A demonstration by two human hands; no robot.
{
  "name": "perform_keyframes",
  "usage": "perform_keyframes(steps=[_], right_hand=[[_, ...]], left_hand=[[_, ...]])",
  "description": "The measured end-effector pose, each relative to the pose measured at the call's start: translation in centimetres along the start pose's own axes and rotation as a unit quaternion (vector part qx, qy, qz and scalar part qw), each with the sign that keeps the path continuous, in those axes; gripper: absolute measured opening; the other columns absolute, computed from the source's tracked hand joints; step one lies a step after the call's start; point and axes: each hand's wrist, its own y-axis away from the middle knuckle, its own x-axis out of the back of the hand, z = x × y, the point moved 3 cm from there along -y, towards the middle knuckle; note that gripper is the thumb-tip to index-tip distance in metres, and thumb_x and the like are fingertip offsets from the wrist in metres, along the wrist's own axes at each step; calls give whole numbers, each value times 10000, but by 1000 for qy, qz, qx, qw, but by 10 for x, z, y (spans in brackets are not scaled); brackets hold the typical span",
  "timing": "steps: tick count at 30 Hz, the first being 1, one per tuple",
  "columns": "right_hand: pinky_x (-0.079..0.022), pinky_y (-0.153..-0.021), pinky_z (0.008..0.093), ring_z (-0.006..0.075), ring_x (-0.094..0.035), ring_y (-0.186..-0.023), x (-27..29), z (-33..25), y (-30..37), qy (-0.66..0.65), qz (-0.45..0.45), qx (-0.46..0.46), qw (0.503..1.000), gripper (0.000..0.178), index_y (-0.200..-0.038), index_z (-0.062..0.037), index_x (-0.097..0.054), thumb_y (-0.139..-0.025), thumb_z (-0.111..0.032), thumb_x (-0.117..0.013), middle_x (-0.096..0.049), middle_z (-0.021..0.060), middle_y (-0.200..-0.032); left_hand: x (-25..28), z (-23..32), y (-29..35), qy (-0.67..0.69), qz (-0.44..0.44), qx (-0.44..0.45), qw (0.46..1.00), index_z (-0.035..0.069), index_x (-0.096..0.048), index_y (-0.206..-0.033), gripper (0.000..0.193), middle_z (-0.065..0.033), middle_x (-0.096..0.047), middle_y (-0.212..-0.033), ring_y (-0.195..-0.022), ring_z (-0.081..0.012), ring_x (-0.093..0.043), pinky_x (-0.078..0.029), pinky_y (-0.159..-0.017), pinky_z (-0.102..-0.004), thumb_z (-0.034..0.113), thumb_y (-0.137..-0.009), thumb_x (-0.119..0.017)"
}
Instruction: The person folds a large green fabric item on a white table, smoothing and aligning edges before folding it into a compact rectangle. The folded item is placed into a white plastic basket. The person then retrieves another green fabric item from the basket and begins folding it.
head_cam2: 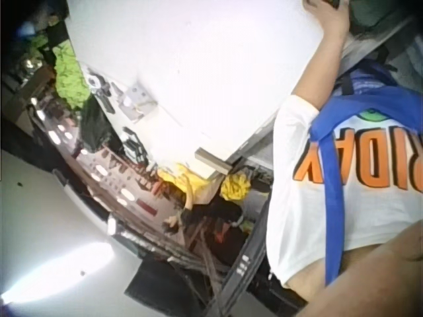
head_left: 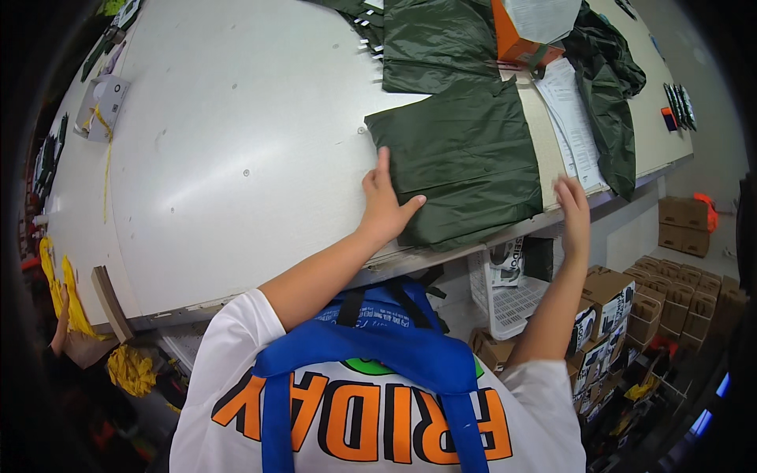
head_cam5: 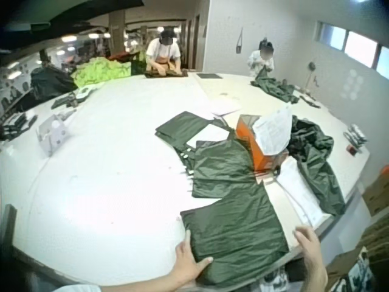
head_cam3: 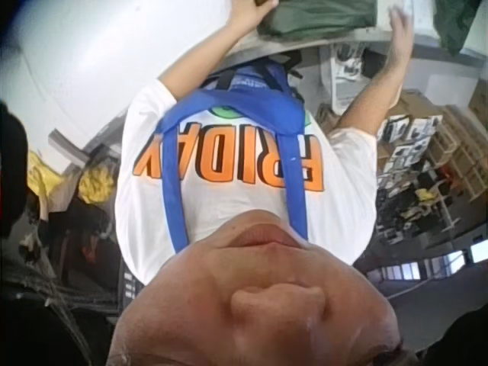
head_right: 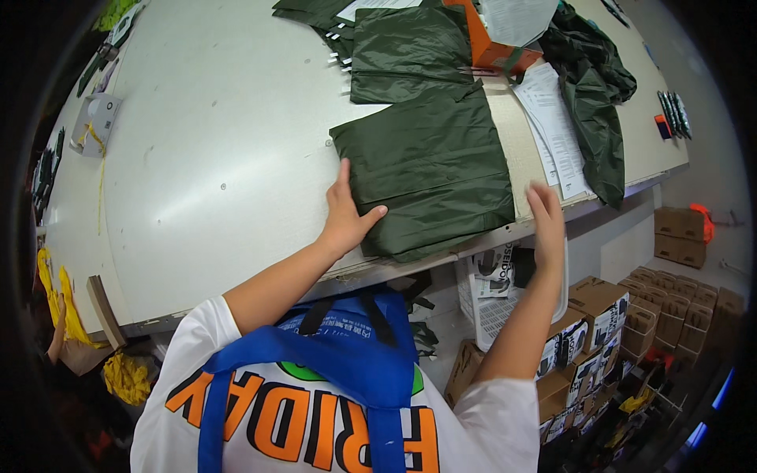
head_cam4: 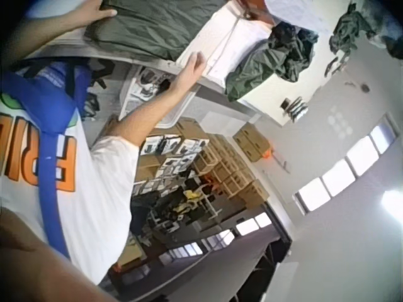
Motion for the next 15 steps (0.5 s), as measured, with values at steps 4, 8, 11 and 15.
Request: perform_keyframes(steps=[4,8,11,15], right_hand=[[-411,-957,307,243,-558,-1095,-39,45,-70,24,-213,-165,963,825,-1349,59,-404,-810,-503,-673,-578,202,-1191],[-504,-874,341,229,-624,-998,-96,-16,-20,-100,-253,-232,934,707,-1260,63,-487,-803,-432,-703,-626,172,-1122],[-486,-935,387,270,-601,-1077,-160,-12,41,-302,-197,-322,875,623,-1277,12,-495,-856,-419,-655,-593,151,-1221],[-445,-984,429,272,-520,-1180,-259,-6,119,-453,-179,-297,821,499,-1308,9,-444,-942,-305,-570,-526,132,-1299]], left_hand=[[15,-2,-9,184,-161,180,953,-4,-205,-1432,936,-265,-401,-1328,-1244,-364,-408,-346,-1047,-417,412,-780,-733],[68,-45,9,524,-198,205,802,46,-346,-1390,953,-211,-485,-1322,-1234,-329,-455,-349,-1049,-469,727,-754,-545],[91,-72,50,685,-207,160,680,77,-300,-1426,1060,-203,-445,-1374,-1273,-342,-426,-307,-1071,-524,848,-705,-406],[75,-96,79,641,-118,181,737,58,-294,-1427,1021,-157,-427,-1407,-1301,-306,-405,-292,-1102,-462,795,-739,-459]])
